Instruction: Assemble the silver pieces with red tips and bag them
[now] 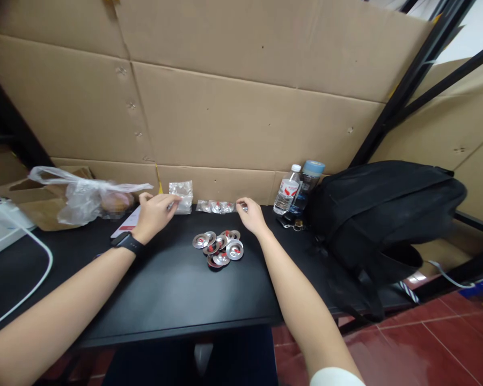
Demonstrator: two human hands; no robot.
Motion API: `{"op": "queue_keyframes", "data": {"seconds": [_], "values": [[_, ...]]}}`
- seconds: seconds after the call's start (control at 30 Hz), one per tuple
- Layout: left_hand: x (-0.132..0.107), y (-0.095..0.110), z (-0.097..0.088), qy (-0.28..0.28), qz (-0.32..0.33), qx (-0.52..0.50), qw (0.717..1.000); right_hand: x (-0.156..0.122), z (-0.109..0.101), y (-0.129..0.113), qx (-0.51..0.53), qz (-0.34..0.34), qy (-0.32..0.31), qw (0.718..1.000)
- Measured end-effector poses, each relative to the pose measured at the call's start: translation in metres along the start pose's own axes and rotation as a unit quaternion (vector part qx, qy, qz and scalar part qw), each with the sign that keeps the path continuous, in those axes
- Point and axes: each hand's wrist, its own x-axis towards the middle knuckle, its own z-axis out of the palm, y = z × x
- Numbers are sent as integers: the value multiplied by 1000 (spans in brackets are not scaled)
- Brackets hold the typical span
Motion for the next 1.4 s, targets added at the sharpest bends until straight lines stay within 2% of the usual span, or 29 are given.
{"op": "queue_keyframes", "data": {"seconds": [0.07, 0.17, 0.3, 0.6, 0.7, 0.87, 0.97, 1.07, 1.17, 1.23, 1.33, 1.4], "values": [[-3, -6, 7, -63, -17, 22, 998, 1, 0, 15, -107, -3, -33, 994], [-8, -4, 15, -146, -27, 39, 988, 1, 3, 30, -214, 31, -102, 971], [-10, 1, 16, -191, -52, 71, 978, 0, 7, 36, -254, 64, -162, 951], [-12, 5, 6, -201, -63, 141, 967, 0, -1, 30, -283, 85, -139, 945], [-12, 10, 2, -182, -63, 145, 971, 0, -2, 26, -297, 99, -109, 943], [-8, 25, -10, -117, -47, 109, 986, 3, -5, 20, -296, 125, -55, 945], [-7, 39, -19, -89, -16, 35, 995, 4, -12, 12, -231, 103, -19, 967], [-8, 60, -25, -85, -2, -86, 993, -1, -20, -8, -35, 31, -25, 999], [-10, 84, -26, -85, -39, -227, 969, -12, -21, -34, 117, 3, -107, 987], [-13, 97, -25, -106, -52, -290, 950, -18, -17, -50, 184, 15, -157, 970], [-18, 107, -22, -151, -69, -318, 933, -23, -11, -61, 242, 42, -181, 952], [-21, 107, -19, -177, -78, -315, 929, -24, -7, -59, 244, 49, -172, 953]]}}
